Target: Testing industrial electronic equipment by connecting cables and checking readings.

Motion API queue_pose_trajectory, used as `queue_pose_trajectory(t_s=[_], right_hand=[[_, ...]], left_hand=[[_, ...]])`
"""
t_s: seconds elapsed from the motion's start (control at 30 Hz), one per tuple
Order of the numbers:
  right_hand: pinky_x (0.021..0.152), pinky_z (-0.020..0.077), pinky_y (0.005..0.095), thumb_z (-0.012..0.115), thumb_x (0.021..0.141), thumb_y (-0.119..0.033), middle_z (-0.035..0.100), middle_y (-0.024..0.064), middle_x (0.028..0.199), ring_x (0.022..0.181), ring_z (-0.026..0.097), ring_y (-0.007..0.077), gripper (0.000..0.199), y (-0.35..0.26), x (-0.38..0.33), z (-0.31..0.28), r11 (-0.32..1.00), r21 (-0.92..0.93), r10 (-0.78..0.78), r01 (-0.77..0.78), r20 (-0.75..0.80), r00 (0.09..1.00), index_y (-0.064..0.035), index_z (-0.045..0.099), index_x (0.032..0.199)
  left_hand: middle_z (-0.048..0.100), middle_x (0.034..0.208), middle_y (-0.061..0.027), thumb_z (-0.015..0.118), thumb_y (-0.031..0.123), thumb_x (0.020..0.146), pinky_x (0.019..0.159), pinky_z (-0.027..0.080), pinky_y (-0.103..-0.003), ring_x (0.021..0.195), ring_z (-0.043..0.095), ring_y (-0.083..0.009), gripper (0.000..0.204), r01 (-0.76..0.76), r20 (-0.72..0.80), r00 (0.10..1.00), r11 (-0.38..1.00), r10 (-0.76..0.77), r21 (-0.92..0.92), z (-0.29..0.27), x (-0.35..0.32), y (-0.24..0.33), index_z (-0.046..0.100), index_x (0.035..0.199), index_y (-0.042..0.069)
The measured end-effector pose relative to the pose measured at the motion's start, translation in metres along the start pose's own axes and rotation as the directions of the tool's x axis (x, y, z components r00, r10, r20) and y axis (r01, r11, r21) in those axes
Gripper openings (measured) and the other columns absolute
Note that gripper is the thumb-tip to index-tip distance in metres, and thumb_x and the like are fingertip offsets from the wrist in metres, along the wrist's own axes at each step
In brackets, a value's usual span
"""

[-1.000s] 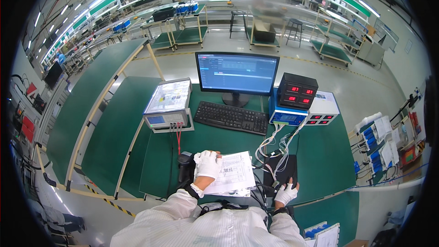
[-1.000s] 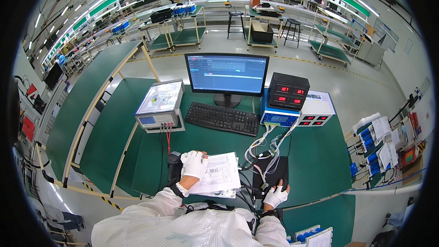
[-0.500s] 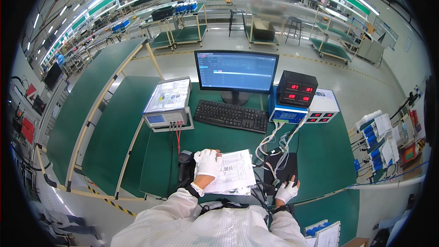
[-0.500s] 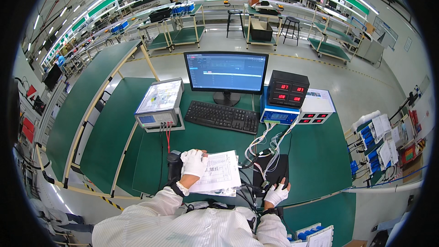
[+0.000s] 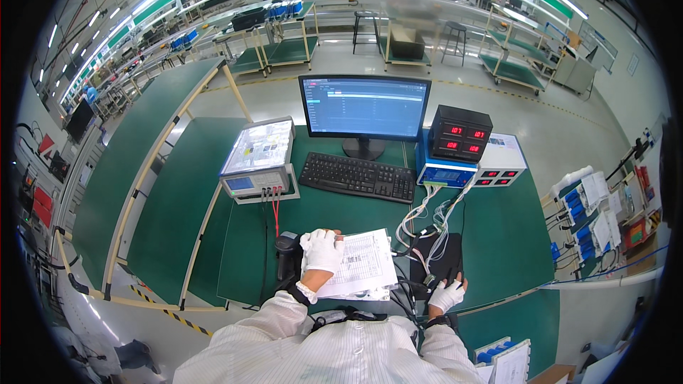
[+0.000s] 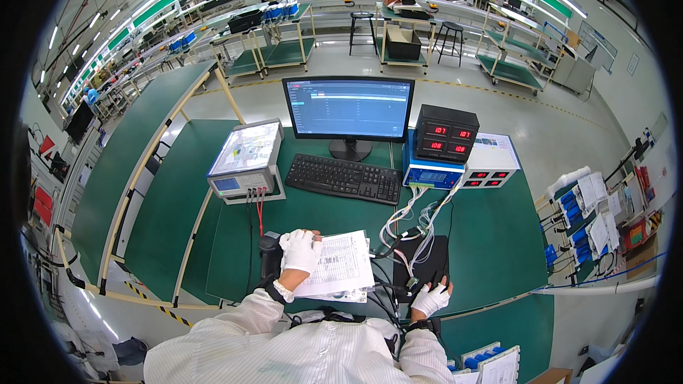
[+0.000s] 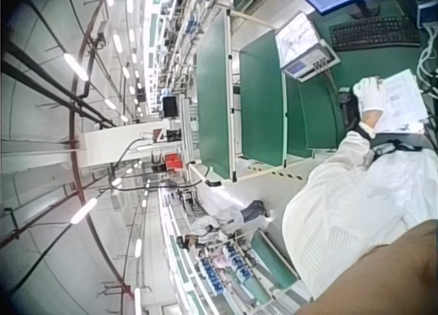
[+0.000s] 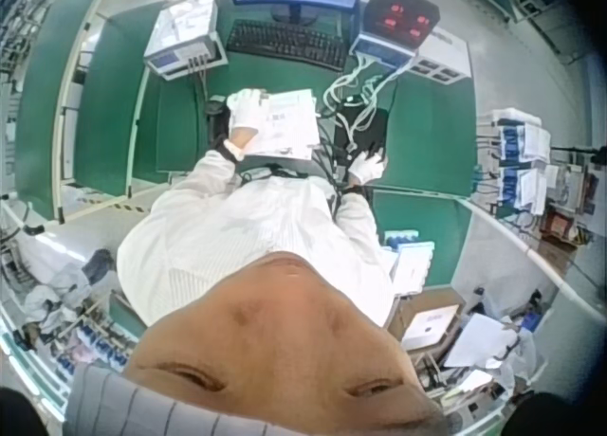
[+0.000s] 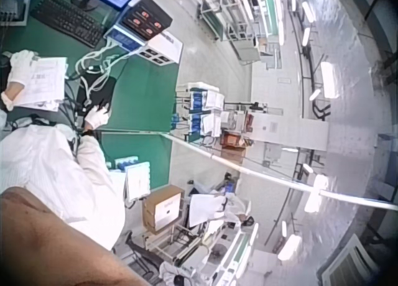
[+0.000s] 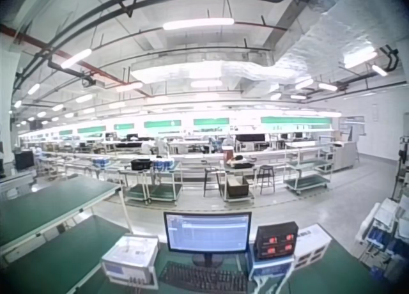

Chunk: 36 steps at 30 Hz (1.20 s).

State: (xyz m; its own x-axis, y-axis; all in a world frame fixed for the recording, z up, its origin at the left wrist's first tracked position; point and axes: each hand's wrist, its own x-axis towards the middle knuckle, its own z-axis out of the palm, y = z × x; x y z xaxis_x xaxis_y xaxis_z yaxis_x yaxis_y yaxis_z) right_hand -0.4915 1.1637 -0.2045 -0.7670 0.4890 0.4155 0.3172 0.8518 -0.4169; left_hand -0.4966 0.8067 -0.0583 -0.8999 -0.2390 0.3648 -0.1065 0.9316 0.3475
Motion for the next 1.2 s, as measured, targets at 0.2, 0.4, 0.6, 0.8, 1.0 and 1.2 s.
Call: queue_pose_trajectory(t_s=[0.2,0.4,0.6,0.8,1.0,1.2], right_hand=[[0.09,0.042,0.0462,0.071,0.068,-0.01,0.047,0.0196,0.127,0.109,0.051,0.0387,0.061,0.0,0.0,0.0,1.0,-0.003,0.029,-0.029,-0.003,1.0,-0.0142,0.054,0.126],[0.089,0.0438,0.0448,0.071,0.068,-0.011,0.048,0.0195,0.126,0.107,0.052,0.0376,0.059,0.003,0.0,0.002,1.0,-0.022,0.021,-0.021,-0.004,1.0,-0.0168,0.057,0.124],[0.088,0.0444,0.0441,0.071,0.067,-0.011,0.048,0.0194,0.126,0.106,0.053,0.0375,0.054,0.003,0.001,0.002,0.999,-0.033,0.017,-0.017,0.004,1.0,-0.019,0.061,0.12],[0.088,0.0448,0.0441,0.07,0.067,-0.012,0.049,0.0193,0.125,0.105,0.054,0.0374,0.053,0.004,0.001,0.003,0.999,-0.05,-0.011,0.011,-0.006,1.0,-0.0205,0.061,0.119],[0.085,0.0441,0.0471,0.069,0.066,-0.008,0.049,0.0215,0.123,0.104,0.053,0.0397,0.056,-0.002,0.002,-0.005,0.999,0.012,-0.033,0.034,-0.021,0.999,-0.0161,0.059,0.12],[0.088,0.0423,0.0477,0.069,0.066,-0.009,0.047,0.021,0.125,0.107,0.051,0.0392,0.06,-0.007,0.002,-0.007,0.999,-0.024,-0.049,0.049,0.007,0.999,-0.0139,0.055,0.125]], left_hand=[[0.065,0.094,-0.0001,0.057,0.026,0.081,0.089,0.032,-0.042,0.096,0.055,-0.0198,0.017,0.009,-0.001,1.0,1.0,-0.009,0.003,-0.001,0.0,0.001,0.063,0.086,0.012],[0.065,0.094,0.0011,0.057,0.027,0.082,0.089,0.032,-0.042,0.096,0.055,-0.0193,0.017,0.013,0.008,1.0,1.0,-0.013,0.025,0.001,0.0,0.0,0.063,0.086,0.012],[0.065,0.094,0.0008,0.057,0.028,0.082,0.088,0.032,-0.042,0.096,0.055,-0.0193,0.018,0.005,-0.005,1.0,1.0,-0.005,0.027,0.002,0.0,-0.001,0.064,0.086,0.012],[0.065,0.094,0.0002,0.057,0.028,0.082,0.088,0.033,-0.042,0.096,0.055,-0.0199,0.018,0.012,-0.006,1.0,1.0,-0.012,0.027,0.002,0.0,-0.001,0.064,0.085,0.012],[0.065,0.094,0.0005,0.057,0.027,0.082,0.088,0.033,-0.042,0.096,0.055,-0.0199,0.017,0.023,0.01,1.0,1.0,-0.022,-0.007,0.003,0.0,-0.002,0.063,0.085,0.012],[0.065,0.093,0.0001,0.057,0.027,0.082,0.089,0.032,-0.043,0.096,0.055,-0.0201,0.017,0.029,0.013,1.0,0.999,-0.028,-0.029,0.003,0.0,-0.003,0.063,0.085,0.012]])
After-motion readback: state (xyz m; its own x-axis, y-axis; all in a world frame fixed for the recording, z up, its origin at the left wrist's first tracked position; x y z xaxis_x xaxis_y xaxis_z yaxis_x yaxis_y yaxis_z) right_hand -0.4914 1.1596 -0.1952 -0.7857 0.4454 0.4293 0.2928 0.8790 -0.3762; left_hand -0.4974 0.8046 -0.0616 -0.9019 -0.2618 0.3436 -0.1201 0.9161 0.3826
